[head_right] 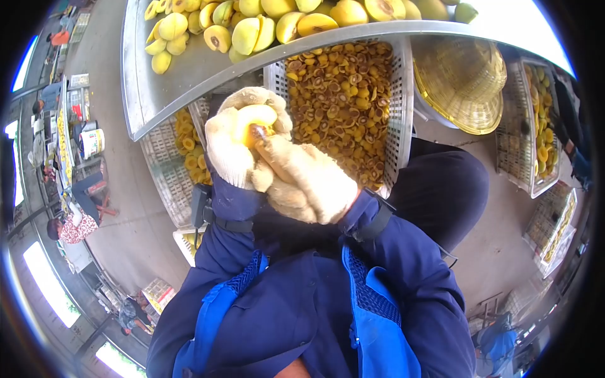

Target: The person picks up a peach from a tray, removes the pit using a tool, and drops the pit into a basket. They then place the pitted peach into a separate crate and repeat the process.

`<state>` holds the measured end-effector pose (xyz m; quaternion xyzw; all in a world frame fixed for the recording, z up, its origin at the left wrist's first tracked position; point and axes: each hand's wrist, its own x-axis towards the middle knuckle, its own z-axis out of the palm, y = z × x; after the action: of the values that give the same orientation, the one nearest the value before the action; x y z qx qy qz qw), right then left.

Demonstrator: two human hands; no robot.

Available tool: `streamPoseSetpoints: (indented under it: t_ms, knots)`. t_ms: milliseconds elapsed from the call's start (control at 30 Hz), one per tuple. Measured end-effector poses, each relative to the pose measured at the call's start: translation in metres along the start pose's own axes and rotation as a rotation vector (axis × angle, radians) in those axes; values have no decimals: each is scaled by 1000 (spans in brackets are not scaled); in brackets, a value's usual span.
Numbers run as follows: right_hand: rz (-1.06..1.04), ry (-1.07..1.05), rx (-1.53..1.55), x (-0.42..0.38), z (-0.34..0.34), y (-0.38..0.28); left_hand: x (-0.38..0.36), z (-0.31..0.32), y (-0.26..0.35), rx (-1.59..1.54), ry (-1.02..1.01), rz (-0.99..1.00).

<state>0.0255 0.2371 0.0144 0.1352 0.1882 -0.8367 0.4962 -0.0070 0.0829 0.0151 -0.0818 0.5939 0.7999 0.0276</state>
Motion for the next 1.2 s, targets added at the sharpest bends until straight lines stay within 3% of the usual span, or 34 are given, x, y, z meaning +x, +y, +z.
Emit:
streamPoseSetpoints:
  t_ms: [67, 100, 133, 167, 200, 300, 333, 367, 433, 500, 567, 633, 767, 833, 867, 967, 1033, 1067, 1133, 1200]
  knots:
    - [19, -15, 291, 2, -8, 11, 4, -1, -1, -185, -42, -129]
    - [-23, -95, 330, 3, -13, 14, 7, 0, 1, -326, -44, -242]
    - [-107, -231, 295, 3, -16, 16, 7, 9, 9, -525, 91, -444]
    - [-196, -341, 276, 2, -18, 18, 11, 0, 6, -598, -17, -539]
    - [-256, -407, 277, 1, -21, 20, 10, -3, -3, -615, -13, -515]
    - [-196, -127, 715, -1, -27, 14, 14, -11, -14, -529, 63, -407]
    - [-242, -165, 635, -1, -33, 13, 12, -19, -10, -536, 43, -410]
    - [-289, -210, 549, 2, -37, 11, 10, -27, -3, -258, 102, -373]
    - [-451, 123, 599, 4, -28, 9, 6, -46, 20, 304, 213, -272]
    - [-461, 204, 545, 4, -27, 8, 5, -107, 48, 1083, -47, 95]
    - [-436, 170, 488, 7, -29, 10, 11, -152, 87, 1809, 1, 147]
    - [-380, 194, 470, 10, -26, 7, 49, -168, 124, 1697, 326, -199]
    - [-316, 221, 400, 23, -27, 10, 183, -245, 80, 1697, 455, 191]
    - [-298, 341, 403, 28, -15, 4, 214, -226, 68, 1663, 391, -14]
    - [-297, 403, 410, 28, -10, 1, 228, -244, 63, 1485, 343, 44]
    - [-356, 321, 87, 22, -7, -1, 206, -236, 61, 835, 358, -51]
    - [-373, 417, -149, 19, 9, -6, 185, -250, 50, 252, 229, 53]
    - [-362, 430, -221, 19, 10, -5, 148, -208, 64, -143, 221, -3]
    - [-368, 406, -342, 16, 17, -4, 110, -166, 56, -334, 144, -20]
    - [-573, 395, -663, 15, 19, 2, 78, -104, 52, -587, 144, -153]
